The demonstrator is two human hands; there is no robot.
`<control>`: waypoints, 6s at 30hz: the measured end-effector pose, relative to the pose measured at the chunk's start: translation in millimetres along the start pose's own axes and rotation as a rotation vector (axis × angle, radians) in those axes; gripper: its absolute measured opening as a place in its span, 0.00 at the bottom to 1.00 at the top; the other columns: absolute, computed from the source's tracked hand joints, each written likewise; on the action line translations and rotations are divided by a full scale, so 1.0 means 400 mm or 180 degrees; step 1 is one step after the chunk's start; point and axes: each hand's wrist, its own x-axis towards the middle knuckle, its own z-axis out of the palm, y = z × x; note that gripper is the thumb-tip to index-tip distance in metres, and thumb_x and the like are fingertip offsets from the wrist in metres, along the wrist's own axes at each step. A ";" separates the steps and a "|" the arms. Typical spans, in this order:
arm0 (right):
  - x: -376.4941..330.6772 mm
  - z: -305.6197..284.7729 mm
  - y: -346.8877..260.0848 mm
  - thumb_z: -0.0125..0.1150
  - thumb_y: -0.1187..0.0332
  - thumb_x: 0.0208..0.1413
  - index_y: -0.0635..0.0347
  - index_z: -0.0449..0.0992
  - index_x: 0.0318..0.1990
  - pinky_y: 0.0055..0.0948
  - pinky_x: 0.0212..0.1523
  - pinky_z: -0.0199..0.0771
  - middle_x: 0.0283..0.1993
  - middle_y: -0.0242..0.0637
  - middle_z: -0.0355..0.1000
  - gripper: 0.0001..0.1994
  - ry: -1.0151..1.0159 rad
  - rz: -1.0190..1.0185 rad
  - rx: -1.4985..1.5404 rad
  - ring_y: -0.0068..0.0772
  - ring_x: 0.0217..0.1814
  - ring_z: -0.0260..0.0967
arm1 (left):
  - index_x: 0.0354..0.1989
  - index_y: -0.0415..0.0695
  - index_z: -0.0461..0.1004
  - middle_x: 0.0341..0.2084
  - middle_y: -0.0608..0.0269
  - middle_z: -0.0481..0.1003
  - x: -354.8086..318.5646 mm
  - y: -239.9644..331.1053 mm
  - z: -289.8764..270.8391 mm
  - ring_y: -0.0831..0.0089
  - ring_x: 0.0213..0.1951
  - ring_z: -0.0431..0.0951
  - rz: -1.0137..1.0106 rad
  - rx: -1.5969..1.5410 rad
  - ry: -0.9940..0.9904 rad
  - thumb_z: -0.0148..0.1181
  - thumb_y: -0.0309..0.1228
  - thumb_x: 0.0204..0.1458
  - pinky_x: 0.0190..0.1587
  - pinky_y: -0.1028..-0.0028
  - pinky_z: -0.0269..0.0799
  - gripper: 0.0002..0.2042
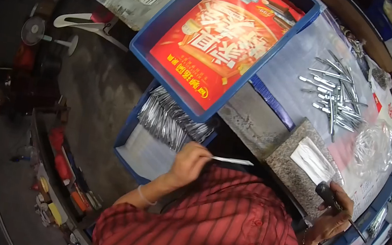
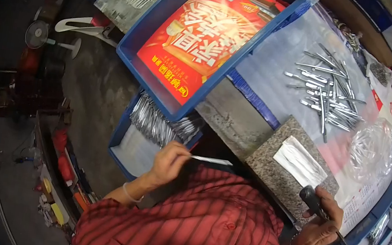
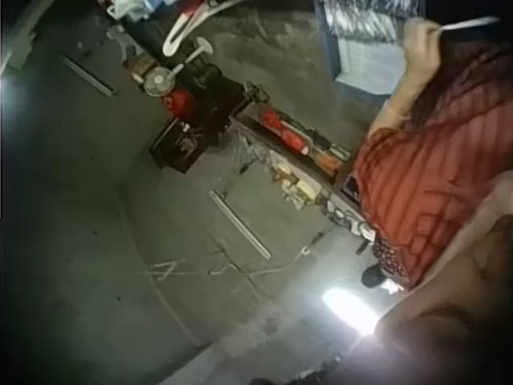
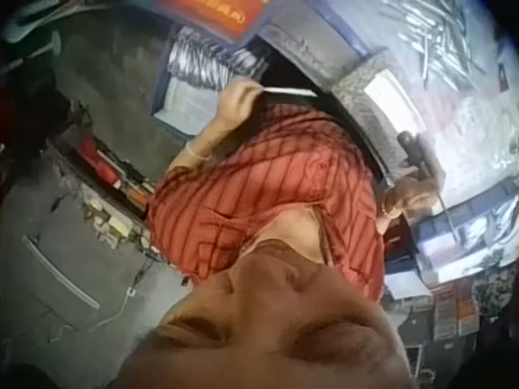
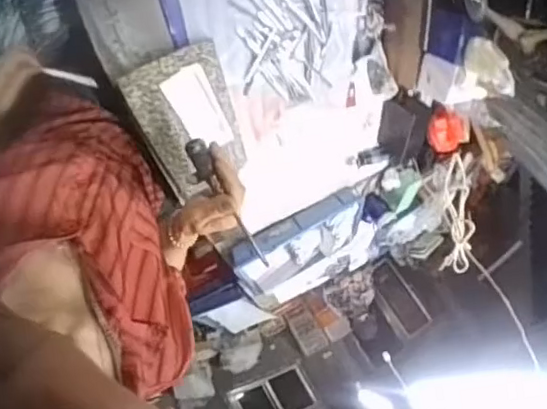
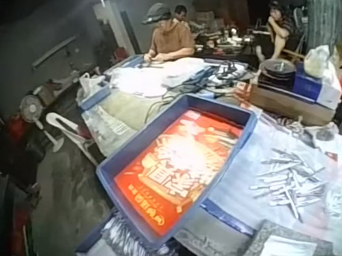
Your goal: Manually assembling or processing small metal hardware components using a hand tool on a granite block.
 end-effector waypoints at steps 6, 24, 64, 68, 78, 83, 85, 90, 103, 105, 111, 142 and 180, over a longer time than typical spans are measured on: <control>0.014 0.096 -0.034 0.36 0.41 0.67 0.67 0.72 0.42 0.21 0.25 0.68 0.45 0.56 0.75 0.32 -0.0549 -0.0007 0.0131 0.33 0.35 0.73 | 0.34 0.37 0.74 0.26 0.60 0.76 -0.288 -0.239 -0.052 0.77 0.31 0.74 -0.2022 0.0054 0.1253 0.58 0.25 0.57 0.35 0.74 0.70 0.04; 0.031 0.095 -0.049 0.38 0.49 0.69 0.66 0.76 0.38 0.29 0.28 0.73 0.40 0.51 0.78 0.27 -0.1073 -0.0156 -0.0071 0.35 0.28 0.75 | 0.37 0.38 0.74 0.31 0.54 0.73 -0.211 -0.203 -0.011 0.62 0.33 0.75 -0.1565 0.0649 0.0889 0.57 0.22 0.55 0.36 0.68 0.71 0.03; 0.114 -0.029 -0.018 0.66 0.70 0.57 0.61 0.76 0.38 0.14 0.20 0.61 0.27 0.27 0.73 0.06 -0.0817 0.1607 0.1962 0.12 0.21 0.64 | 0.32 0.38 0.75 0.28 0.56 0.78 0.379 0.421 0.222 0.64 0.31 0.80 0.0976 -0.0931 -0.1387 0.65 0.17 0.46 0.35 0.72 0.75 0.07; 0.105 -0.057 -0.012 0.66 0.71 0.57 0.61 0.76 0.36 0.15 0.20 0.61 0.28 0.28 0.74 0.05 -0.0740 0.1552 0.1904 0.12 0.21 0.63 | 0.37 0.35 0.75 0.31 0.57 0.76 0.380 0.417 0.237 0.73 0.31 0.76 -0.0008 -0.2020 -0.1425 0.62 0.14 0.47 0.35 0.76 0.71 0.08; 0.163 -0.153 0.040 0.63 0.70 0.58 0.64 0.78 0.39 0.23 0.28 0.70 0.27 0.34 0.76 0.07 -0.0218 0.0511 -0.0231 0.18 0.27 0.71 | 0.38 0.35 0.77 0.35 0.62 0.72 0.404 0.391 0.241 0.80 0.34 0.70 0.0039 -0.2472 -0.1409 0.57 0.18 0.55 0.36 0.82 0.65 0.05; 0.299 -0.188 0.103 0.62 0.70 0.54 0.62 0.77 0.38 0.36 0.32 0.73 0.34 0.44 0.75 0.06 -0.0032 0.0150 -0.1507 0.46 0.30 0.74 | 0.38 0.36 0.77 0.36 0.62 0.72 0.413 0.395 0.219 0.79 0.35 0.70 0.0138 -0.2210 -0.1128 0.58 0.19 0.55 0.37 0.81 0.64 0.05; 0.321 -0.166 0.126 0.60 0.71 0.54 0.60 0.76 0.41 0.40 0.34 0.74 0.37 0.44 0.72 0.08 -0.0522 -0.0338 -0.2000 0.48 0.34 0.73 | 0.38 0.36 0.77 0.36 0.62 0.72 0.410 0.393 0.213 0.79 0.35 0.70 0.0169 -0.2192 -0.1054 0.57 0.19 0.55 0.37 0.81 0.64 0.05; 0.348 -0.115 0.153 0.58 0.69 0.55 0.56 0.75 0.41 0.41 0.34 0.74 0.39 0.41 0.70 0.07 -0.1111 -0.0275 -0.2686 0.49 0.33 0.72 | 0.38 0.35 0.77 0.36 0.62 0.72 0.395 0.400 0.195 0.81 0.34 0.69 0.0039 -0.2036 -0.1262 0.56 0.19 0.57 0.34 0.83 0.64 0.04; 0.234 -0.134 -0.004 0.65 0.74 0.55 0.63 0.75 0.40 0.14 0.29 0.65 0.31 0.25 0.73 0.07 -0.0538 0.1339 0.1014 0.10 0.28 0.65 | 0.39 0.36 0.77 0.35 0.61 0.75 0.426 0.416 0.247 0.79 0.33 0.73 -0.0002 -0.2143 -0.1802 0.56 0.19 0.57 0.35 0.81 0.69 0.04; 0.192 -0.107 -0.001 0.66 0.74 0.55 0.64 0.76 0.43 0.15 0.28 0.65 0.31 0.25 0.73 0.10 -0.0660 0.1086 0.0756 0.10 0.28 0.65 | 0.39 0.35 0.77 0.33 0.62 0.75 0.434 0.435 0.268 0.80 0.31 0.74 -0.0218 -0.2076 -0.1976 0.57 0.20 0.57 0.34 0.82 0.68 0.05; 0.173 -0.062 -0.050 0.63 0.72 0.55 0.59 0.69 0.55 0.33 0.34 0.74 0.38 0.41 0.75 0.19 -0.1404 0.0336 -0.0312 0.40 0.33 0.76 | 0.37 0.35 0.75 0.30 0.57 0.75 0.453 0.481 0.307 0.72 0.31 0.76 0.0170 -0.1490 -0.2156 0.59 0.20 0.54 0.35 0.75 0.70 0.04; 0.098 -0.026 -0.059 0.67 0.75 0.41 0.59 0.76 0.47 0.30 0.23 0.73 0.26 0.32 0.69 0.21 -0.1206 -0.0788 -0.1000 0.33 0.23 0.72 | 0.45 0.34 0.74 0.30 0.63 0.77 0.399 0.409 0.279 0.79 0.31 0.78 -0.1177 -0.3221 -0.1785 0.53 0.28 0.64 0.37 0.81 0.73 0.09; 0.110 -0.097 -0.103 0.55 0.76 0.53 0.72 0.76 0.45 0.32 0.31 0.79 0.41 0.53 0.78 0.13 -0.0950 -0.1325 -0.1080 0.46 0.32 0.79 | 0.35 0.44 0.76 0.32 0.61 0.73 0.411 0.243 0.307 0.59 0.43 0.75 0.1967 0.0099 -0.0922 0.67 0.23 0.43 0.48 0.61 0.61 0.10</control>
